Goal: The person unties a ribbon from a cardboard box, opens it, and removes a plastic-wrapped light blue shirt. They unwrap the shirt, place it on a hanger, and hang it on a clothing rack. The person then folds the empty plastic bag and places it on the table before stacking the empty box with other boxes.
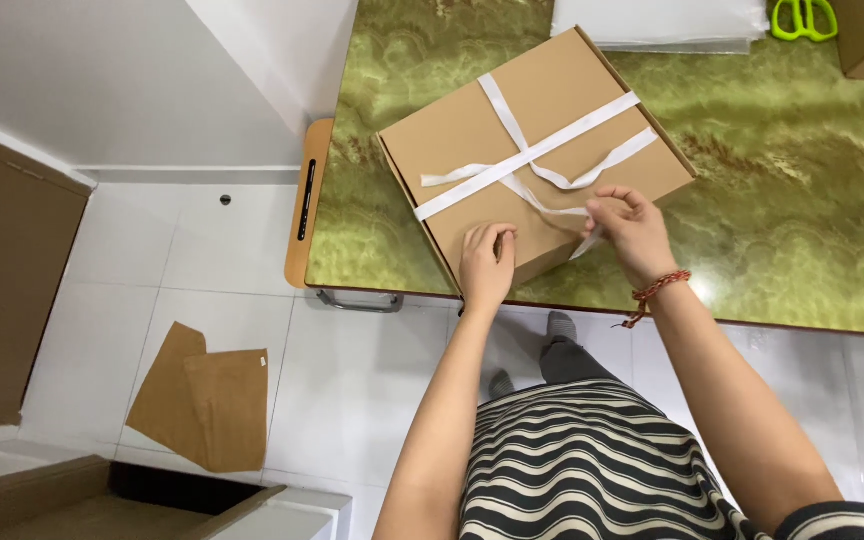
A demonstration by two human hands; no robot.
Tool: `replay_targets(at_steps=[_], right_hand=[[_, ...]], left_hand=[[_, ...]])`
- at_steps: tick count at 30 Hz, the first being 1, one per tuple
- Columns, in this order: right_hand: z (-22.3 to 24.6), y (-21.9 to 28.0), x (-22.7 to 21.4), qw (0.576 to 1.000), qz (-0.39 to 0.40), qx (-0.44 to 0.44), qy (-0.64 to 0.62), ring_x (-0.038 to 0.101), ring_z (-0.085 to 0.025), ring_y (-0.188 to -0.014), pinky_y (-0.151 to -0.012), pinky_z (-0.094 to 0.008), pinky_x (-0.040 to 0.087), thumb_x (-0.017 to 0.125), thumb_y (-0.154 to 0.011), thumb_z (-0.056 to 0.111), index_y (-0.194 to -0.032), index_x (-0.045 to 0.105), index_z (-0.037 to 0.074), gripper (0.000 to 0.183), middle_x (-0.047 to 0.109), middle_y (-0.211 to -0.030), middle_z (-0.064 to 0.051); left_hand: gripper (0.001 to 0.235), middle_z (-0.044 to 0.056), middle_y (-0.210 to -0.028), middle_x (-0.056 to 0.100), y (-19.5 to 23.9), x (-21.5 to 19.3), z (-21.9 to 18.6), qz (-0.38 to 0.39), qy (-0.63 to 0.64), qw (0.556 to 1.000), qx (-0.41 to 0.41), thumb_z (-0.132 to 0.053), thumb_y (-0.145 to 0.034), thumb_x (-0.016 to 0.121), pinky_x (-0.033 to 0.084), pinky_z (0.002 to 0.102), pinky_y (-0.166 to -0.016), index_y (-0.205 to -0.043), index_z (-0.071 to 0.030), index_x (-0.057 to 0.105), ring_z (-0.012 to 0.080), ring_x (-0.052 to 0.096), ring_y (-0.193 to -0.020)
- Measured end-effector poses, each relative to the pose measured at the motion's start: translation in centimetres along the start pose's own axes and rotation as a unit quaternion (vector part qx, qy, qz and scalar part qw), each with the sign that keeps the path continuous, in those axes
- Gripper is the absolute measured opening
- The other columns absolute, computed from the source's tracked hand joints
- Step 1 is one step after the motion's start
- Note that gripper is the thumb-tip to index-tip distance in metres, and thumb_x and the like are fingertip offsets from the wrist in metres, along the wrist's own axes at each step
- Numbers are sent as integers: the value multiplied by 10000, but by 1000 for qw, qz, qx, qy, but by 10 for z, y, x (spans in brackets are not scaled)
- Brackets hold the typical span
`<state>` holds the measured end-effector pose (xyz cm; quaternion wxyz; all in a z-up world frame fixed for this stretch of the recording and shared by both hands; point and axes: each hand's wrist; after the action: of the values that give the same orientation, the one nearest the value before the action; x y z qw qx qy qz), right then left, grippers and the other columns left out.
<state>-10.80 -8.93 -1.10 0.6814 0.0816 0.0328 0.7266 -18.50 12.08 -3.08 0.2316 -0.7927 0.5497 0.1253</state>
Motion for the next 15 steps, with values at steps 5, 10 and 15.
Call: replay_targets(at_steps=[5,10,15], right_hand=[[23,-19,-63,993,-53,-11,-110,802,-121,-850,-770,-219,657,726,-1046,107,-1296,637,145,268,762,-947,-31],[74,-22,-107,981,-120,-54,-145,784,-161,-884,-822,-258,657,732,-1055,88,-1126,712,159,103,796,-1025,-98],[115,-26,-125,969,-240,-47,-32,833,-18,-944,-857,-136,771,688,-1099,38,-1081,712,170,135,821,-1037,45]], left_hand=[[137,63,-1017,734,-1,-1,2,2,1,1000,8,-126,-1075,596,495,453,-1101,-1077,-137,732,289,638,-1224],[161,-32,-1065,747,-2,8,12,-18,-37,999,17,-145,-1005,590,518,375,-951,-1013,-181,747,225,620,-1149],[176,-39,-1074,751,-4,8,14,-11,-38,999,14,-154,-1019,585,521,376,-954,-1025,-187,758,225,612,-1163]])
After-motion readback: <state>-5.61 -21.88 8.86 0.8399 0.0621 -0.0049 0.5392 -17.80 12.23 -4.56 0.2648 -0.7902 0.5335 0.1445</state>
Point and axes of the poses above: each hand's wrist, its own y-axis away from the middle knuckle, its own x-axis out of the palm, z = x × y
